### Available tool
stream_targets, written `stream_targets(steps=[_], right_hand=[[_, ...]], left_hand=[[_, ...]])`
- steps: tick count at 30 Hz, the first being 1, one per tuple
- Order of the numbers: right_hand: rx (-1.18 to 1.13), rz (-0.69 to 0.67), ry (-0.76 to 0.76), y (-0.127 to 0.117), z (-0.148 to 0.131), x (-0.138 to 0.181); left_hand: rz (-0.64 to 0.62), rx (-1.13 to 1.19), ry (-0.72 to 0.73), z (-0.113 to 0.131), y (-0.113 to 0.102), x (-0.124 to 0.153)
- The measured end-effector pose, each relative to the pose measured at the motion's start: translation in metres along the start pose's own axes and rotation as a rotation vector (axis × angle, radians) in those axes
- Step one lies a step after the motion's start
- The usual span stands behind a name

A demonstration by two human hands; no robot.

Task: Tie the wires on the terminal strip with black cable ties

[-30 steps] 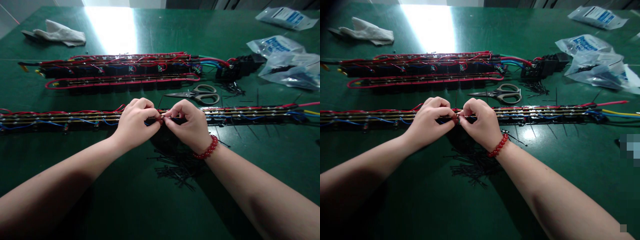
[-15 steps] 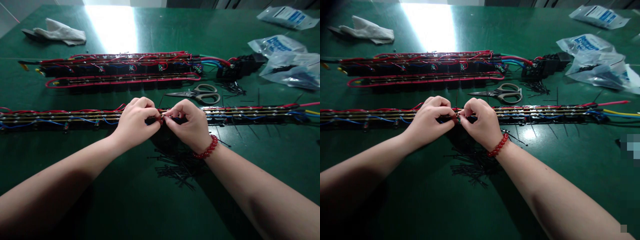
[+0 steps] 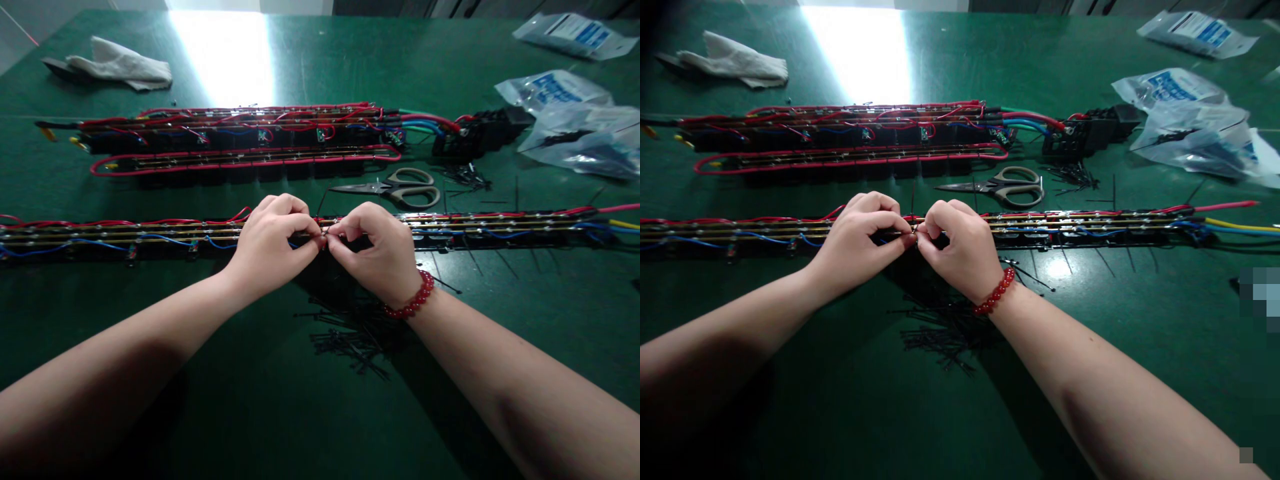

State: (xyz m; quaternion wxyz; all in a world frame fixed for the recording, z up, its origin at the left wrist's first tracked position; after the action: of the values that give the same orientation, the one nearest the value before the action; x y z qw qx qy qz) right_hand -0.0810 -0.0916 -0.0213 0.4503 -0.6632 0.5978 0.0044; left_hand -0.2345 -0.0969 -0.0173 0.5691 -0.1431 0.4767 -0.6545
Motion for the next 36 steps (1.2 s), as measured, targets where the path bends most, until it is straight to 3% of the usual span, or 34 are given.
stream_targets(steps=[7, 17, 28, 36], right_hand=[[0.047, -0.066, -0.066, 0.001, -0.005, -0.001], [0.144, -0.136, -0.417, 0.002, -0.016, 0.005], [0.107, -0.165, -0.31, 0.007, -0.008, 0.004], [0.09, -0.167, -0.345, 0.009, -0.008, 0.003]], left_hand=[[0.045, -0.029, 0.005, -0.001, 0.0, 0.002], [0.129, -0.018, 0.153, 0.004, -0.005, 0.014], [0.16, -0.058, 0.136, 0.006, -0.01, 0.019], [0.121, -0.049, 0.108, 0.006, -0.008, 0.019]])
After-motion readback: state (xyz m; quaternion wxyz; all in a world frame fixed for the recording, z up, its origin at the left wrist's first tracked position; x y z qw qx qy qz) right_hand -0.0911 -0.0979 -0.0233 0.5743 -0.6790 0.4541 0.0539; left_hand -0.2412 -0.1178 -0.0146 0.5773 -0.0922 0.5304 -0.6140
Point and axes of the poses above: each hand's wrist, its own x-axis away from the middle knuckle, its own y-axis out of the palm, z = x × y, the point moved 5 cm from there along -x, towards the middle knuckle, and after that the axes turned 1 degree about -z, right-handed, at the moved point
